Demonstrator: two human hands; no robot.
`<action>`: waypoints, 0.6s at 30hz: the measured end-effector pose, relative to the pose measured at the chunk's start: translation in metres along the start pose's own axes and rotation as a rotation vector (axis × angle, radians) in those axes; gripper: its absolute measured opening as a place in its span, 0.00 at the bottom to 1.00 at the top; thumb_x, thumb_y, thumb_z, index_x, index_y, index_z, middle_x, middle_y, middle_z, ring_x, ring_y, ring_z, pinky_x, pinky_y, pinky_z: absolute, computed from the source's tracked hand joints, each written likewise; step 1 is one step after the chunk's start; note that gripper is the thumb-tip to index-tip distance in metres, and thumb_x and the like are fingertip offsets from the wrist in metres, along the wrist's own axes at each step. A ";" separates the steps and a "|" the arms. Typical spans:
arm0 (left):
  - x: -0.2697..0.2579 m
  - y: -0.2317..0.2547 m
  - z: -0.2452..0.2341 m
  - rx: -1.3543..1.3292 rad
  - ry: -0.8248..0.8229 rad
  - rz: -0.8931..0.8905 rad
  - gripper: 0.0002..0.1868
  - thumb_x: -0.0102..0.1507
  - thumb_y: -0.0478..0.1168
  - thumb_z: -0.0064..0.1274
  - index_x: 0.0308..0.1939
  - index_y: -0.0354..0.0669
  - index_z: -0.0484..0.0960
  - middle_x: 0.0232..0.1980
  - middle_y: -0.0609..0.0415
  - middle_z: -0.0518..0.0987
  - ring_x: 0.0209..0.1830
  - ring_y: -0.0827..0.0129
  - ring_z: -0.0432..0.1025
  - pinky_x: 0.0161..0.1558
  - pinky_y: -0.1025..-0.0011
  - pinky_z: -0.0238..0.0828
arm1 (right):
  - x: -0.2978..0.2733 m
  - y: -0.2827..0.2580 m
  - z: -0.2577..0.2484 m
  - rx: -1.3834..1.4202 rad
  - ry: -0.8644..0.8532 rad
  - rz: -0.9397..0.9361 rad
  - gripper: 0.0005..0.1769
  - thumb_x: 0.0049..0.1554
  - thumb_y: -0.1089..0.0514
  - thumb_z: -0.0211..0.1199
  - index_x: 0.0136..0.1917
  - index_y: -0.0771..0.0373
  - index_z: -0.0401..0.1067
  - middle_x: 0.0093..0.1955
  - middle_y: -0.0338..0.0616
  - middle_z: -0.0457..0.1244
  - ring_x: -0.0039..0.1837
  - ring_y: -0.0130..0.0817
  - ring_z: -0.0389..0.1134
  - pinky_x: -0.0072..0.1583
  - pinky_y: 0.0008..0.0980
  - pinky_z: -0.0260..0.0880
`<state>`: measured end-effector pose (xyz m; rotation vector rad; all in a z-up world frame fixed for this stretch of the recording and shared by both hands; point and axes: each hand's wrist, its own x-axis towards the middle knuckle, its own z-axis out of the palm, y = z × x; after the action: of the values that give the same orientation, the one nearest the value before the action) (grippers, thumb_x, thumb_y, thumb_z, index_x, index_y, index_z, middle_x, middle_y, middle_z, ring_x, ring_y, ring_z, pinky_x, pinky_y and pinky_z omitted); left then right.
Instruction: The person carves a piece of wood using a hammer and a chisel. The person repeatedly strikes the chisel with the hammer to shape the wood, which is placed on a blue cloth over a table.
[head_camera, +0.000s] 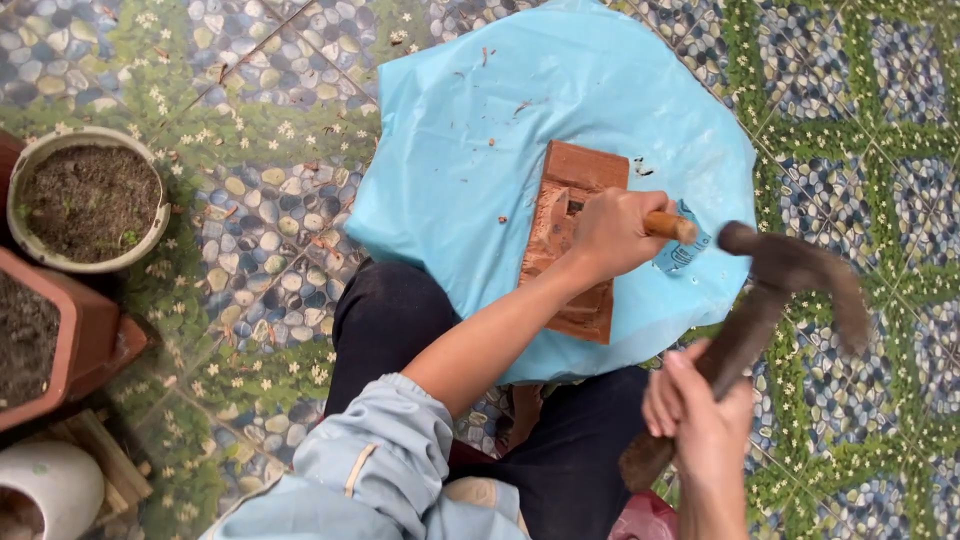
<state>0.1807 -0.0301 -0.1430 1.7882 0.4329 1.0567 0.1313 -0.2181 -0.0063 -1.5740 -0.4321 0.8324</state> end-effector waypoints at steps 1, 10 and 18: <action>0.004 0.003 -0.005 -0.041 0.020 -0.022 0.16 0.57 0.44 0.48 0.17 0.54 0.60 0.13 0.64 0.57 0.14 0.76 0.49 0.19 0.69 0.38 | -0.001 -0.006 -0.004 0.007 -0.015 -0.186 0.11 0.61 0.62 0.54 0.36 0.58 0.58 0.23 0.33 0.44 0.21 0.23 0.45 0.24 0.24 0.48; 0.007 0.007 -0.014 -0.103 0.023 -0.050 0.24 0.62 0.41 0.50 0.15 0.51 0.56 0.13 0.64 0.53 0.16 0.78 0.45 0.21 0.69 0.36 | 0.002 0.001 -0.004 0.004 -0.028 -0.203 0.15 0.62 0.64 0.52 0.34 0.58 0.57 0.21 0.32 0.46 0.20 0.25 0.46 0.24 0.25 0.50; 0.011 0.003 -0.014 -0.109 -0.035 -0.086 0.21 0.57 0.36 0.52 0.15 0.52 0.57 0.14 0.65 0.54 0.17 0.78 0.44 0.22 0.70 0.36 | 0.005 0.010 0.003 0.201 0.025 -0.485 0.19 0.60 0.63 0.50 0.28 0.53 0.56 0.20 0.32 0.43 0.20 0.25 0.46 0.25 0.27 0.47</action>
<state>0.1749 -0.0160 -0.1329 1.6745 0.4191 0.9701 0.1311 -0.2147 -0.0178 -1.2201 -0.6587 0.4652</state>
